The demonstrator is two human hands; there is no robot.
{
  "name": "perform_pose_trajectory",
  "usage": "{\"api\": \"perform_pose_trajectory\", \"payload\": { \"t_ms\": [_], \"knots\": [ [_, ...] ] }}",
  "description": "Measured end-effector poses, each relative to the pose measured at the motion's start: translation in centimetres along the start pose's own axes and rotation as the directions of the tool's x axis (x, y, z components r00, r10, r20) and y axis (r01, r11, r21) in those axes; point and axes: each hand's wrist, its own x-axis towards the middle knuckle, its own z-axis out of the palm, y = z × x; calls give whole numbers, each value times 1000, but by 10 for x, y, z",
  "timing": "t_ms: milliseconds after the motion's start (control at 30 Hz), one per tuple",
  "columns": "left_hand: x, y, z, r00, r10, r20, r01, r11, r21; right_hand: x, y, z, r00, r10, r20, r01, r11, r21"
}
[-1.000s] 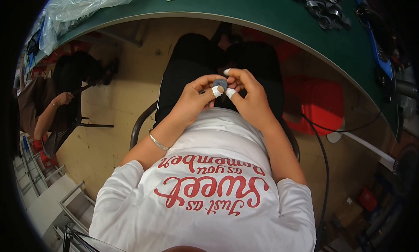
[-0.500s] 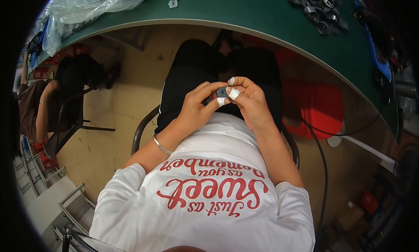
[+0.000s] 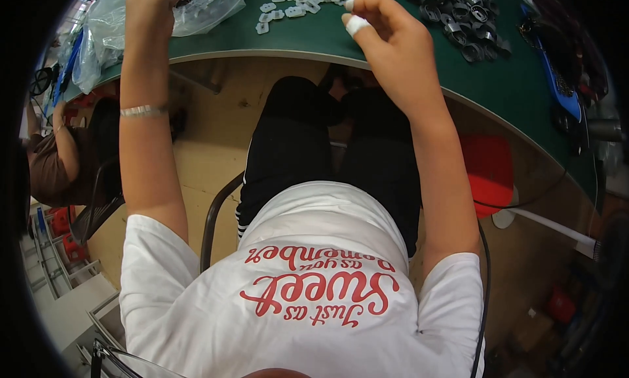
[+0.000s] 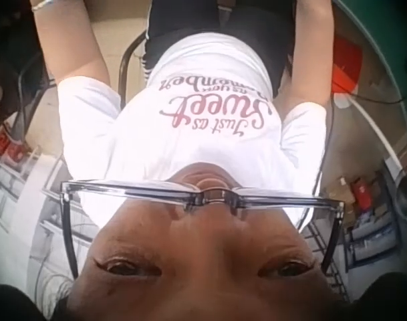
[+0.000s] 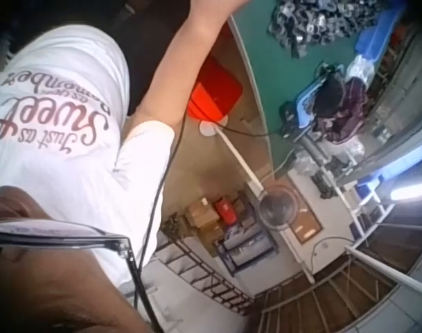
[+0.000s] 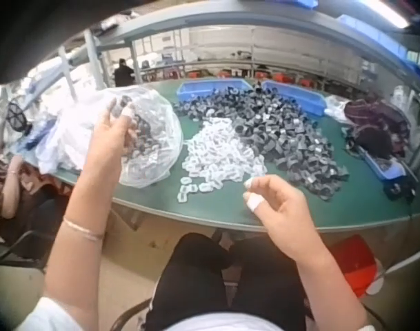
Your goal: The person assembles components by picking up small white parts and pressing them into dark bases by hand.
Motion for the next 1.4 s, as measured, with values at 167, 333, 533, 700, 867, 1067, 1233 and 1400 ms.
{"api": "perform_pose_trajectory", "payload": {
  "t_ms": [167, 333, 533, 700, 867, 1067, 1233, 1400],
  "knots": [
    [-7, -38, -2, 989, 21, -146, 15, 970, 242, 29, 20, 35, 990, -104, 96, 125, 961, -246],
    [-84, -101, 40, 998, 25, -49, -8, 946, 323, 46, 23, 54, 928, -262, 264, 372, 675, -637],
    [-141, -189, 10, 911, -336, -238, 324, 942, -89, 44, 16, 51, 902, -307, 305, 432, 683, -589],
    [-163, -217, 0, 798, -510, -321, 488, 859, -151, 45, 17, 55, 973, -154, 171, 227, 768, -599],
    [-170, -216, 2, 742, -577, -340, 547, 815, -190, 48, 28, 46, 995, -94, 31, 97, 878, -468],
    [-176, -225, 1, 763, -558, -327, 511, 830, -222, 45, 36, 25, 999, -20, -45, 3, 933, -361],
    [-179, -229, -2, 784, -519, -340, 478, 855, -203, -6, -1, 17, 993, 10, -119, -26, 991, -132],
    [-176, -230, -7, 782, -497, -377, 440, 867, -232, -74, -7, 14, 965, 262, 16, -261, 956, 134]
  ]
}}
